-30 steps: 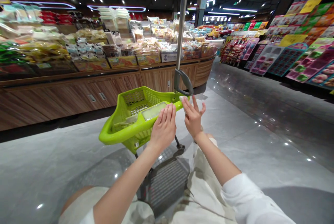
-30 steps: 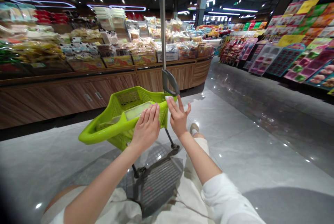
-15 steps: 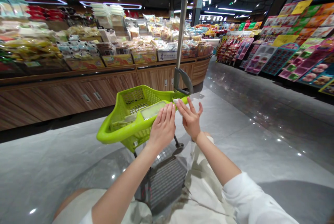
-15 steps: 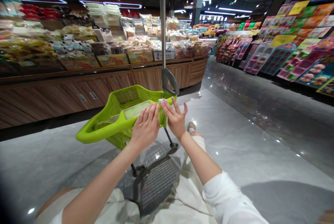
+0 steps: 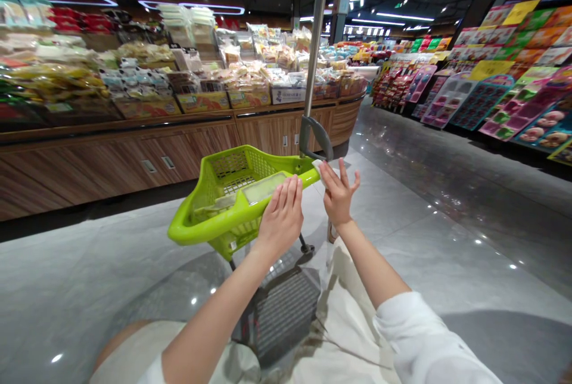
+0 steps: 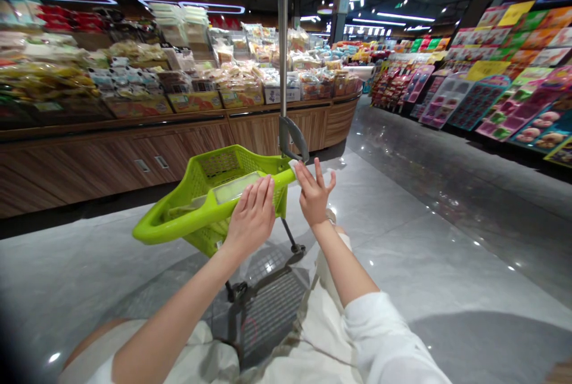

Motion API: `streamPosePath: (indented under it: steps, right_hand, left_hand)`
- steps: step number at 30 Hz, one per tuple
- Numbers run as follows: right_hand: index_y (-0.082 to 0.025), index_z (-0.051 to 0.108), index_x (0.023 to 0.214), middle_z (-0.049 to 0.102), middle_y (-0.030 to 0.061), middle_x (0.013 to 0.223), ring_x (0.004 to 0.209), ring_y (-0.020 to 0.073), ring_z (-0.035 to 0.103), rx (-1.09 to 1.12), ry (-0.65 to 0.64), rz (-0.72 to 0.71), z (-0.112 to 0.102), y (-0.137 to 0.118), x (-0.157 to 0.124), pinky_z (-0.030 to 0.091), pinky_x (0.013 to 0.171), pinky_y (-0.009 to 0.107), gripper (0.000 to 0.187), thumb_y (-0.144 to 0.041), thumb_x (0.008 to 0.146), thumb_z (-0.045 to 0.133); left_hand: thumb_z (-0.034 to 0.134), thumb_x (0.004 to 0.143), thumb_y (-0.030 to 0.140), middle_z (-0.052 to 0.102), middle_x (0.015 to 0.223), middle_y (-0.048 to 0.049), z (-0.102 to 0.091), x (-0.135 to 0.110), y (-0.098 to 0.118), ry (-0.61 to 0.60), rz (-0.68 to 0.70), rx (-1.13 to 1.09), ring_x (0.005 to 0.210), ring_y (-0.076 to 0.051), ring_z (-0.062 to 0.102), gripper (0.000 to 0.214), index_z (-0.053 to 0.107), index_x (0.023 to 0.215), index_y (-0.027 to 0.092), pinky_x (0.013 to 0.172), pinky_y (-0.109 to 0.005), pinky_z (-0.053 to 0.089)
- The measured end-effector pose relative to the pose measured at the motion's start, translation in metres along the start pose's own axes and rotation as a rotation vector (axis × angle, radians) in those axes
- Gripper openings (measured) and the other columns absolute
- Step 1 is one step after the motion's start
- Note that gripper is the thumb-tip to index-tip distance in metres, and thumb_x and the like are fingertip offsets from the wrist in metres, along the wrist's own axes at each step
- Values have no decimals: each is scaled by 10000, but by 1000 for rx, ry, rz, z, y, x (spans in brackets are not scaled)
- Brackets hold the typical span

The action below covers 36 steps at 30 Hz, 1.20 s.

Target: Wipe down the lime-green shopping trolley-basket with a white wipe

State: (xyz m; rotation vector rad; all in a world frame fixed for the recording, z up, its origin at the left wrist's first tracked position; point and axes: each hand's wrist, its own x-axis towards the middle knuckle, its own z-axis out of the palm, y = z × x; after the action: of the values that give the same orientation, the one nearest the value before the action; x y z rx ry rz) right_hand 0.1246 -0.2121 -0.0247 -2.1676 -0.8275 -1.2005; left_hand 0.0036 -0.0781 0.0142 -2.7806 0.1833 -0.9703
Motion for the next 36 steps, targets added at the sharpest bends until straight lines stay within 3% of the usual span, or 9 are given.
streamPosePath:
  steps: [6,11,16,21,26,30,32,36]
  right_hand:
    - [-302,385,1504,542,8,1460,1482,186,293,76,-96,-144,-4,-11,-4,23,1212,492,709,-36,847,355]
    - [-299,373,1510,562,16,1442,1494,196,263,60,10,-12,-2,-9,-2,22,1204,519,747,-23,817,343]
    - [-300,361,1515,536,15,1466,1477,185,304,127,-75,-155,-2,-12,-6,49,1213,490,710,-38,856,353]
    - [-305,356,1519,562,23,1442,1477,201,306,72,40,13,3,-9,-7,46,1203,527,752,-21,823,329]
    - [-299,334,1530,536,25,1465,1467,188,328,113,-58,-128,2,-17,-12,72,1218,490,715,-48,861,357]
    - [-324,347,1520,563,6,1441,1475,189,310,98,56,-29,4,-5,-8,19,1209,525,757,-18,828,338]
    - [-309,351,1521,551,16,1453,1479,192,302,111,53,-4,4,-7,-9,29,1211,519,747,-28,828,338]
    - [-298,373,1512,551,28,1452,1460,182,342,135,-44,-135,2,-15,-15,65,1220,480,702,-44,858,357]
  left_hand:
    - [363,974,204,353,1582,-171,-1,-1,1,12,-11,6,1486,-270,293,588,277,1522,10,1236,-413,216]
    - [359,973,199,369,1570,-185,0,-2,0,15,-4,17,1477,-279,311,581,291,1511,-11,1234,-412,219]
    - [380,963,201,334,1591,-170,-1,-4,0,12,-20,-3,1496,-270,268,627,224,1542,20,1234,-426,227]
    - [386,959,194,341,1585,-184,-1,-5,0,1,-20,-16,1494,-274,272,624,237,1535,6,1233,-429,227]
    - [386,960,204,337,1590,-171,-1,-5,1,8,-24,0,1488,-270,287,612,262,1528,9,1236,-419,214]
    - [392,954,205,347,1586,-168,-2,-5,1,-6,-28,-1,1487,-266,290,615,272,1525,10,1233,-411,222]
    - [388,954,211,350,1584,-168,-1,-4,2,-4,-32,3,1486,-265,293,617,270,1525,9,1231,-412,227]
    - [376,958,213,348,1587,-160,-1,-5,2,6,-38,9,1484,-265,298,625,242,1539,25,1230,-421,233]
